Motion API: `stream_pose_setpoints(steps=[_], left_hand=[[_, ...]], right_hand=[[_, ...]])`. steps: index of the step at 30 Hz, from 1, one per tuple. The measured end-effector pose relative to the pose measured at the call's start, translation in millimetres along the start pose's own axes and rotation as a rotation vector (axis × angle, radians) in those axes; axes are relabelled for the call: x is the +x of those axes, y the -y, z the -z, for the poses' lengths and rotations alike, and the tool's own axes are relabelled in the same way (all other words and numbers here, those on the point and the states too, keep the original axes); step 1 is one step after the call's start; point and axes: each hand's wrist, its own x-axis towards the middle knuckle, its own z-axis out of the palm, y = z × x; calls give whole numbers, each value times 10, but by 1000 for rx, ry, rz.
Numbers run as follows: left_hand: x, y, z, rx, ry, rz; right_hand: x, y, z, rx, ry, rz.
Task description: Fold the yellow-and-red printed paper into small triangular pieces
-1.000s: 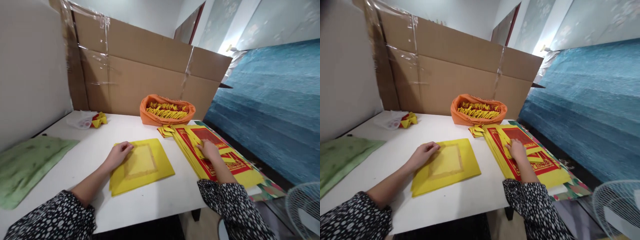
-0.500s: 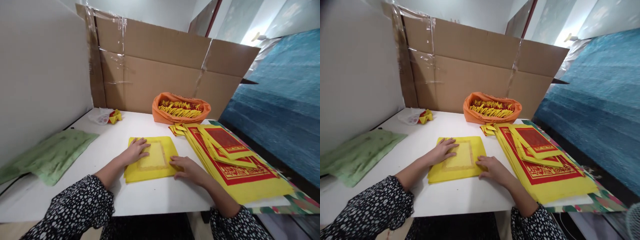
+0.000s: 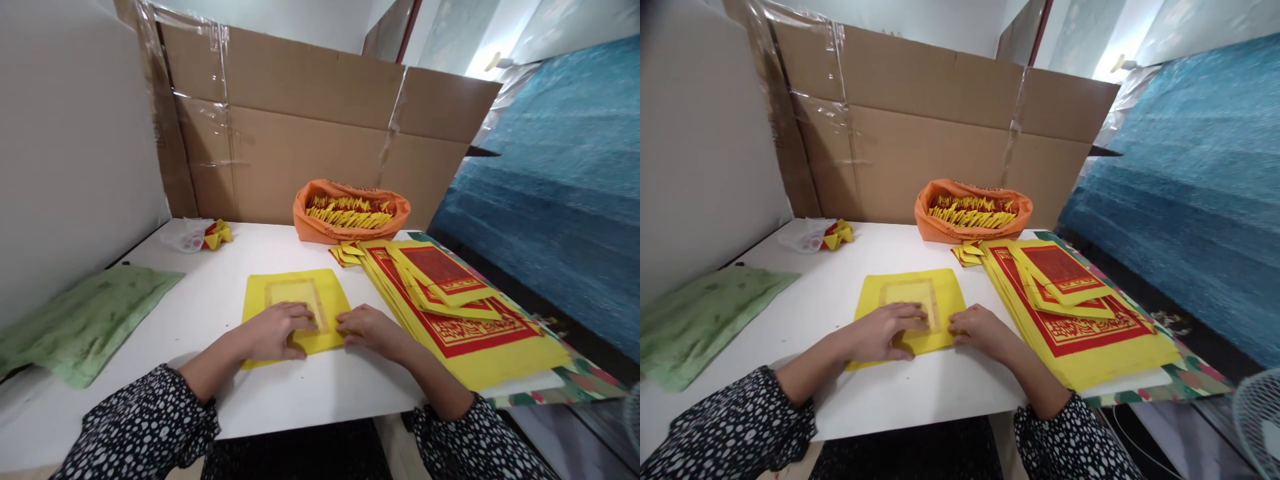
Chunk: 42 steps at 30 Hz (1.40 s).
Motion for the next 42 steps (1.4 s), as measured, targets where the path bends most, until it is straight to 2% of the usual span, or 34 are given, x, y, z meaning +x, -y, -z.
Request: stream_pose_setpoints(steps=[5,12,18,21,24,28,31,33,35,38,40,42], left_hand=[[8,-12,39,-45,5,-27],[14,22,-3,-62,16,-12],[-1,26,-9,-57,34,-8],[5,23,-24,-64,21,-26],[12,-9,4,-64,26,-17],[-69,-120,198,-46,12,94],[-221,-212,374,-41,-58,259],[-311,-246,424,-23,-93,332],[-344,-248,389,35,-102,393],[-268,-210,206,225,-211,444],[-173,-175,55,336,-236,353],[-83,-132,-65,346,-157,250]], right_hand=[[-29,48,52,-19,-4,-21],[6,-41,3,-23,18,-22],[-14,29,86,-88,68,38],[-15,77,94,-148,54,46],[9,71,102,-92,-11,-7],[49,62,221,151,-158,-186],[89,91,325,296,-98,-227],[145,97,326,344,-35,-233],[236,72,255,332,-26,-264],[411,-25,76,209,-135,-344],[519,-113,-30,145,-195,-384],[604,-202,-92,135,-214,-406]])
